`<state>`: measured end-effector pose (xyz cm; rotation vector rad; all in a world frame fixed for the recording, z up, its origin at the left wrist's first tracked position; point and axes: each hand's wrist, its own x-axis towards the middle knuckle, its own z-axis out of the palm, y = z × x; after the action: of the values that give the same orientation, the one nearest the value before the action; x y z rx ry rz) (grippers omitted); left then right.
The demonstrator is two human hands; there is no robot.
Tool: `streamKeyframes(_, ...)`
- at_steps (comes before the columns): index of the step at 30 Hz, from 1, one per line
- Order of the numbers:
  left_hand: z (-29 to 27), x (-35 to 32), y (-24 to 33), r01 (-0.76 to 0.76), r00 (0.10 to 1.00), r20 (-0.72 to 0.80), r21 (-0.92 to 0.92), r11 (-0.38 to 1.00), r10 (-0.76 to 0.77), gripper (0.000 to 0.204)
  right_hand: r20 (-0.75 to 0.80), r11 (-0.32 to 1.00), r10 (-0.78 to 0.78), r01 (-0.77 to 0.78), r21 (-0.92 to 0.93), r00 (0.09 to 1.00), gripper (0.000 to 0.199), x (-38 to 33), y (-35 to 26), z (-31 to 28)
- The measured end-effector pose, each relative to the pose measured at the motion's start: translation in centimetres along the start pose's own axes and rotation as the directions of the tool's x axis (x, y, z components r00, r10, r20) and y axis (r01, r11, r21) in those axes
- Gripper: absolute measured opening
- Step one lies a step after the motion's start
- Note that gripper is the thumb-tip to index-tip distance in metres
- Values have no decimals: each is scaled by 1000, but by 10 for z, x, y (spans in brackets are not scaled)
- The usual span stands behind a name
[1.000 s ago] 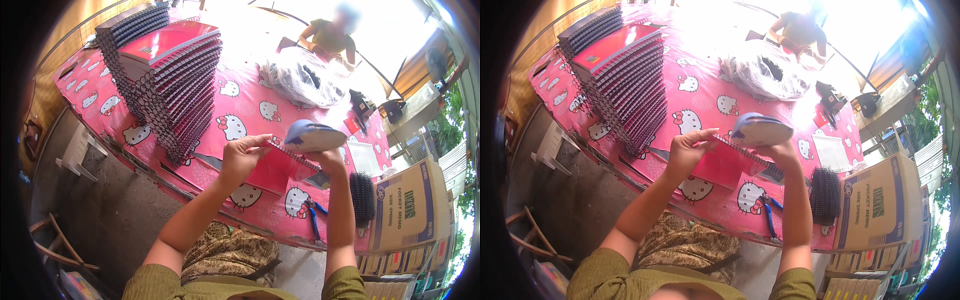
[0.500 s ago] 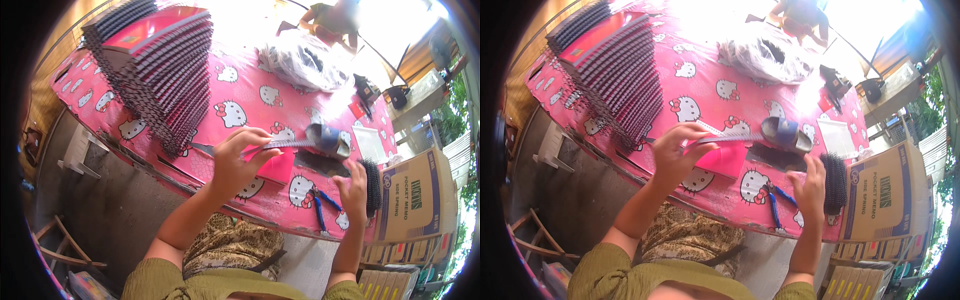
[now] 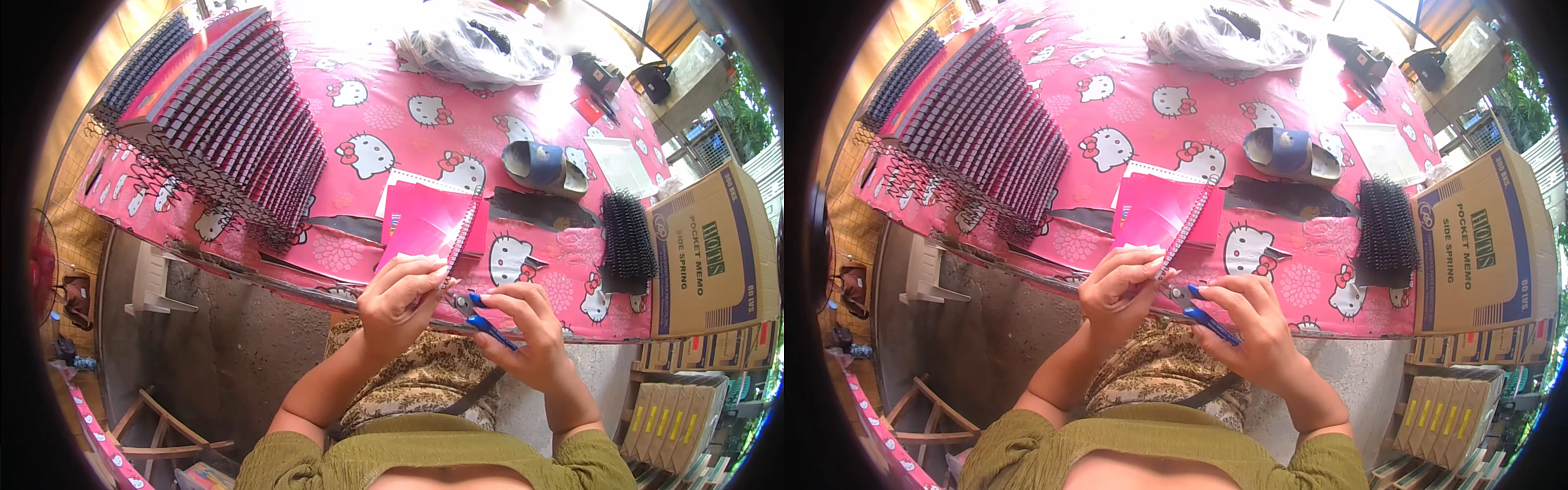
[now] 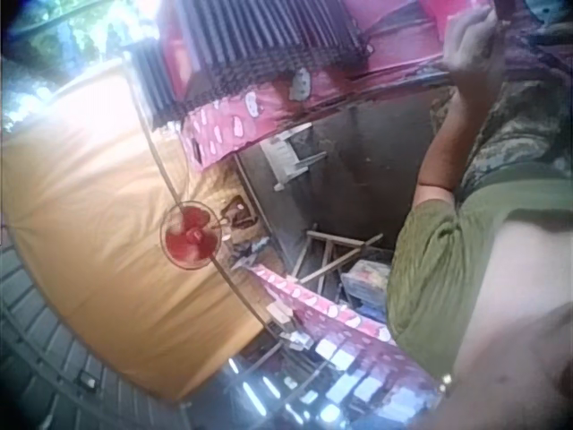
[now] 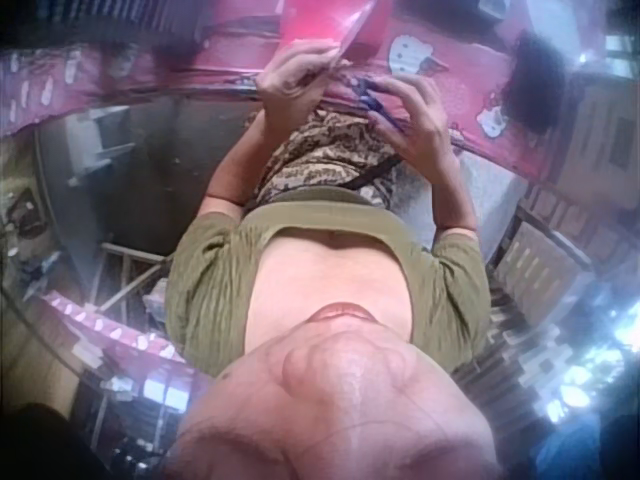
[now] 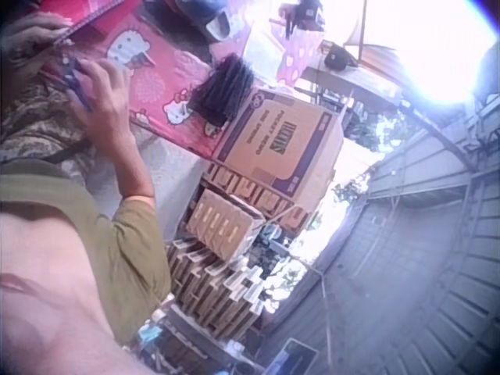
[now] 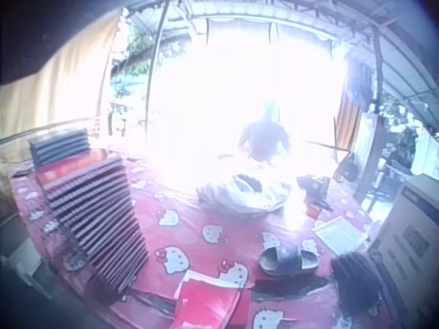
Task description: The person binds a notebook by inserting a spiral wire into the punched holes of the covers and pages, then trims the excess wire with a pair of pliers.
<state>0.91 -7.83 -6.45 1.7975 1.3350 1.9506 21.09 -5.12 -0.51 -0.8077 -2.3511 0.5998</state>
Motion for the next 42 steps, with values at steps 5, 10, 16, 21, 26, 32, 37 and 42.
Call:
streamKeyframes(5, -3, -2, 3, 13, 999, -30, -25, 1000, -14, 27, 24, 995, 44, -46, 91, 999, 42, 7, -5, 4)
streamKeyframes(10, -2, -4, 0, -59, 998, -31, 21, 998, 60, 27, 81, 985, 80, -91, 146, 993, 38, 6, 2, 5)
streamKeyframes(16, -1, -3, -1, -122, 992, -21, 54, 991, 123, 26, 625, -99, 236, -621, 777, 744, 35, -2, 31, 7)
streamKeyframes(21, -7, -3, -4, -114, 993, -21, 41, 993, 115, 23, 277, 873, 289, -371, 318, 916, 39, 5, 22, -13)
streamKeyframes(26, -13, 10, -1, -186, 982, -24, 106, 977, 189, 21, -10, 909, 198, -187, -373, 980, 50, -11, 51, -35)
streamKeyframes(32, -40, 47, 48, -243, 969, 95, 242, 939, 226, 25, 214, 826, -476, 517, -226, 853, 53, 87, -4, -6)
streamKeyframes(37, -154, 84, 63, -151, 862, -441, 251, 956, 251, 51, -329, 807, -500, 569, 161, 801, 42, 199, -62, -25)
streamKeyframes(42, -182, 174, 43, 179, 834, -542, 98, 979, -98, 89, -224, 635, -64, 212, 743, 973, 37, 299, -92, 9)
